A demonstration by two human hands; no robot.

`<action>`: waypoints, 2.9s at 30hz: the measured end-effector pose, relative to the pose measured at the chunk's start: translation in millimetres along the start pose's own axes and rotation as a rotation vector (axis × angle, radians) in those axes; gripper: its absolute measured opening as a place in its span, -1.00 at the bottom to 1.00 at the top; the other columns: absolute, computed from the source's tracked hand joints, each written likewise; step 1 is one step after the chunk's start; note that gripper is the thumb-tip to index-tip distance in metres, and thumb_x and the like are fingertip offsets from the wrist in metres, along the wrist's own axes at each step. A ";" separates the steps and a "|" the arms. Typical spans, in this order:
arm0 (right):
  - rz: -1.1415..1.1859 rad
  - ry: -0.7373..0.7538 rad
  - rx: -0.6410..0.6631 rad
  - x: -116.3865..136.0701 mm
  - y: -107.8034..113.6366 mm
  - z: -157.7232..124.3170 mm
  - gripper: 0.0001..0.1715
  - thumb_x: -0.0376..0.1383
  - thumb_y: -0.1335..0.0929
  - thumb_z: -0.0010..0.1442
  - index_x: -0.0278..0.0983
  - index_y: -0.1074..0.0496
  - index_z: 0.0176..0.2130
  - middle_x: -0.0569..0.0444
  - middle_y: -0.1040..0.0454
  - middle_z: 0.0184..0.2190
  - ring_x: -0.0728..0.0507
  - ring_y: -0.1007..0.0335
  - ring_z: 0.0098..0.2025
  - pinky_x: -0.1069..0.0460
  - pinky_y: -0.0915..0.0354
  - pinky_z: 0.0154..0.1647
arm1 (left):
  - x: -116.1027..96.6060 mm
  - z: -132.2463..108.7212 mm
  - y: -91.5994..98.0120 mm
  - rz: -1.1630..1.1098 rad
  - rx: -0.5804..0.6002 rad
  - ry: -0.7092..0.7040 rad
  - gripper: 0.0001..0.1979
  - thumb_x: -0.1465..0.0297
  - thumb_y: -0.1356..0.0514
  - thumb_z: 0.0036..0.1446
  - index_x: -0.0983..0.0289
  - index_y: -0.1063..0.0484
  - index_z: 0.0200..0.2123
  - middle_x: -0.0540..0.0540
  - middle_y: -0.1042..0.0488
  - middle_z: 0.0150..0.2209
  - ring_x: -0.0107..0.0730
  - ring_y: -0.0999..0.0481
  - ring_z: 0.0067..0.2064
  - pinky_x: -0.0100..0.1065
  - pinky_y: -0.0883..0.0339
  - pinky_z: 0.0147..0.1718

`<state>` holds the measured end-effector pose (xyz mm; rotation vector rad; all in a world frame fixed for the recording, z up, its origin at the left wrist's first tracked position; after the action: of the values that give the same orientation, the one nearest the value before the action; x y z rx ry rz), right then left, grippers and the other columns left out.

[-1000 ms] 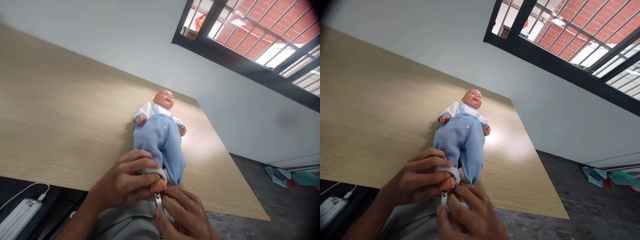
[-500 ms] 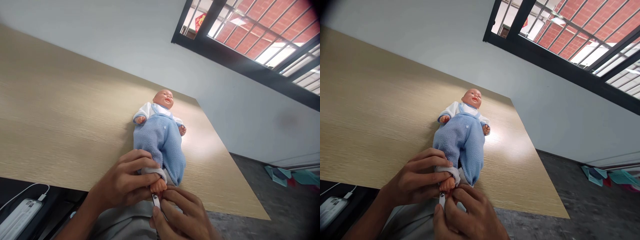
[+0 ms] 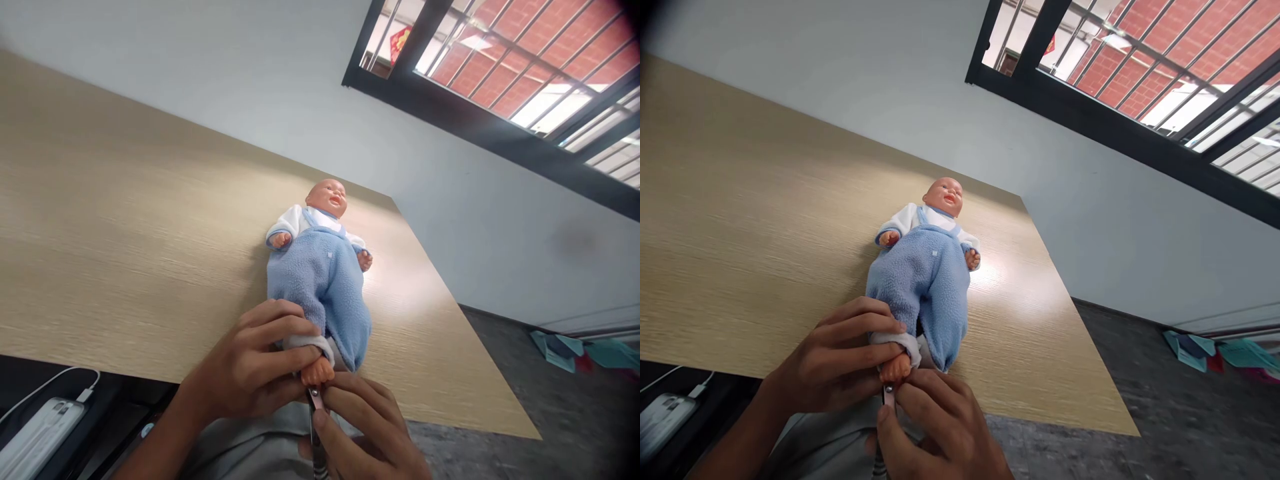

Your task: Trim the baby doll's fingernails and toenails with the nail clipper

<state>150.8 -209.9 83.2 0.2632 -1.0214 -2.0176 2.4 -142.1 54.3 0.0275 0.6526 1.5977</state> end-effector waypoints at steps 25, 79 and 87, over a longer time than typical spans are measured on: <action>-0.035 0.100 -0.052 8.6 -5.0 8.5 -0.78 -0.58 -0.38 0.19 -0.28 -0.46 -0.36 0.19 -0.54 -0.47 0.00 -0.56 -0.32 0.08 -0.51 -0.14 | 3.4 -4.2 -1.5 -0.017 0.007 0.011 -0.86 0.43 -0.24 0.26 0.35 -0.55 -0.16 0.22 -0.55 -0.11 -0.16 -0.50 -0.01 -0.14 -0.48 0.01; 0.262 -0.146 -0.378 -30.6 3.4 -25.4 -0.65 -0.05 -0.41 0.29 -0.28 -0.41 -0.13 0.05 -0.55 -0.35 -0.06 -0.56 -0.34 0.04 -0.49 -0.26 | -2.9 -1.3 -29.5 -0.026 0.254 0.256 -0.78 0.47 -0.31 0.05 0.30 -0.30 -0.50 0.04 -0.35 -0.39 -0.29 -0.28 -0.25 -0.25 -0.12 -0.26; 0.520 -0.390 -0.784 -45.6 16.4 -27.8 -0.71 -0.12 -0.43 0.26 -0.25 -0.43 -0.13 0.04 -0.45 -0.37 -0.14 -0.47 -0.35 -0.05 -0.46 -0.44 | -0.2 -8.8 -29.6 -0.056 0.212 0.265 -0.89 0.50 -0.29 0.07 0.29 -0.40 -0.44 0.06 -0.34 -0.37 -0.29 -0.31 -0.24 -0.24 -0.19 -0.26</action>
<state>203.2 -196.2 69.6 -0.7568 -0.3776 -1.8401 25.9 -146.0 34.6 -0.0469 1.0185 1.4848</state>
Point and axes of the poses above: each hand's wrist, its own z-axis towards the middle knuckle, its own y-axis out of the back of the hand, x = y × z, the point moved 5 cm from there along z, towards the middle knuckle
